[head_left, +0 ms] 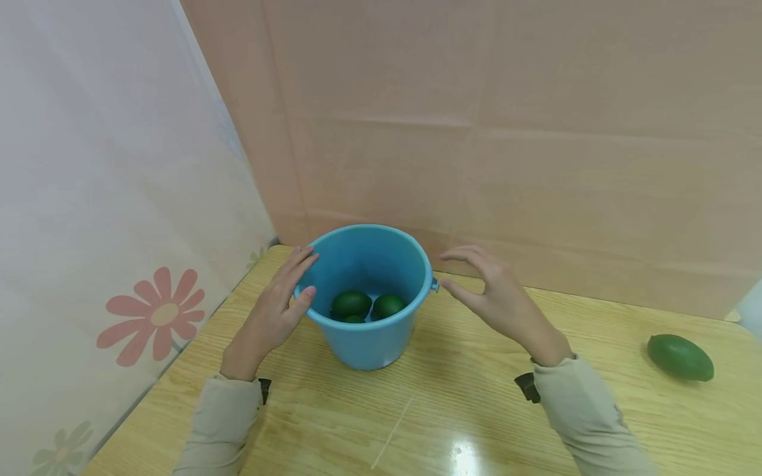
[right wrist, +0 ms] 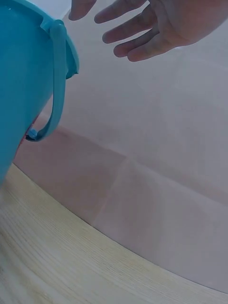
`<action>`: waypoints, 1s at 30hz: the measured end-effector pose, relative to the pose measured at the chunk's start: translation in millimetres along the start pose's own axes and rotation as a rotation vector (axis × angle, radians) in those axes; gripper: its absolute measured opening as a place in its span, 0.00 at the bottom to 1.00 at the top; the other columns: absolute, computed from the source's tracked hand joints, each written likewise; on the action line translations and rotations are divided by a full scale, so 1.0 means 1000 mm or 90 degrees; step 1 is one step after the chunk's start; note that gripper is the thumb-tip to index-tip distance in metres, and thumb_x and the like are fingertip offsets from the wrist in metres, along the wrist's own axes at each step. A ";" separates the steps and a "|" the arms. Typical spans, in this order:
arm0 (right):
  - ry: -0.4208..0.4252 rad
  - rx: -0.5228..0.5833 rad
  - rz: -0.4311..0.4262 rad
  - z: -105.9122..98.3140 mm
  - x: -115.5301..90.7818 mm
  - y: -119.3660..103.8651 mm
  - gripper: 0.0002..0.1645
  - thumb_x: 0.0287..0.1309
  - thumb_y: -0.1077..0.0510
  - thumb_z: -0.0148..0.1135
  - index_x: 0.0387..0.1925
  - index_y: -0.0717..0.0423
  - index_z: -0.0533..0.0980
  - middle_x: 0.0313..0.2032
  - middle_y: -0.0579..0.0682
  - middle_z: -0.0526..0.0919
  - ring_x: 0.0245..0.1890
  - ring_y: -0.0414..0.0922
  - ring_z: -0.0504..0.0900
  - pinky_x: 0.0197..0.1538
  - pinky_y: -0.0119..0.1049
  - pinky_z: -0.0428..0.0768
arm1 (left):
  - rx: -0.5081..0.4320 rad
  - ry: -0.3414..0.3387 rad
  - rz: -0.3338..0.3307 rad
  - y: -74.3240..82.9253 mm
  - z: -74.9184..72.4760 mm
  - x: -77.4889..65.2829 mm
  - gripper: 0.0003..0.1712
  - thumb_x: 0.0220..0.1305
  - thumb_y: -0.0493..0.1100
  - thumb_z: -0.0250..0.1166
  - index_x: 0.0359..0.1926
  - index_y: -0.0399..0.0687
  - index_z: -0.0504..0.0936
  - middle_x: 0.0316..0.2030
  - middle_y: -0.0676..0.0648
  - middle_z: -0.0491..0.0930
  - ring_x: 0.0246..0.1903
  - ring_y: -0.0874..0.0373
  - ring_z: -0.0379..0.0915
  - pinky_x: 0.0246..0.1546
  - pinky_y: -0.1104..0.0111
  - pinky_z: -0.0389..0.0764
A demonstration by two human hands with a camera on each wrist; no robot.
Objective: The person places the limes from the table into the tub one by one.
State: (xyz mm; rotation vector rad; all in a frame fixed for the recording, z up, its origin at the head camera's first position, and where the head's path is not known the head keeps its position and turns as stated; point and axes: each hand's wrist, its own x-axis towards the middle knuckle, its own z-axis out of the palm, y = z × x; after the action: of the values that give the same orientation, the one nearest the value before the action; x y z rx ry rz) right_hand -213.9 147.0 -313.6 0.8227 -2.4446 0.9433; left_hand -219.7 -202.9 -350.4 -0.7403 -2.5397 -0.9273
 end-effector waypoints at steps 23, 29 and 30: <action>-0.013 -0.044 0.070 -0.020 -0.022 0.022 0.24 0.56 0.54 0.61 0.55 0.48 0.71 0.54 0.46 0.74 0.58 0.46 0.71 0.56 0.47 0.70 | -0.008 -0.004 -0.007 0.001 0.000 0.000 0.29 0.68 0.47 0.48 0.69 0.53 0.56 0.70 0.50 0.50 0.72 0.53 0.36 0.63 0.42 0.53; -0.011 -0.057 0.081 -0.025 -0.029 0.028 0.25 0.55 0.54 0.62 0.55 0.48 0.71 0.54 0.46 0.74 0.57 0.47 0.71 0.55 0.47 0.70 | -0.008 -0.002 -0.005 0.000 0.000 0.001 0.30 0.67 0.43 0.49 0.69 0.52 0.56 0.70 0.49 0.50 0.72 0.51 0.36 0.63 0.42 0.53; -0.013 -0.056 0.086 -0.026 -0.030 0.029 0.25 0.55 0.54 0.62 0.55 0.47 0.70 0.54 0.46 0.74 0.58 0.47 0.71 0.55 0.48 0.70 | -0.006 -0.002 -0.006 0.000 0.000 0.001 0.30 0.67 0.44 0.49 0.69 0.53 0.56 0.71 0.50 0.50 0.72 0.52 0.36 0.64 0.42 0.53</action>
State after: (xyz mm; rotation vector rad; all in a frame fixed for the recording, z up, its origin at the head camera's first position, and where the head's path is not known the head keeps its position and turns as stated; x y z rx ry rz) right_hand -206.4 193.7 -325.5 0.6473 -2.5659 0.8708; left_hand -220.5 -202.8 -350.2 -0.7349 -2.5453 -0.9431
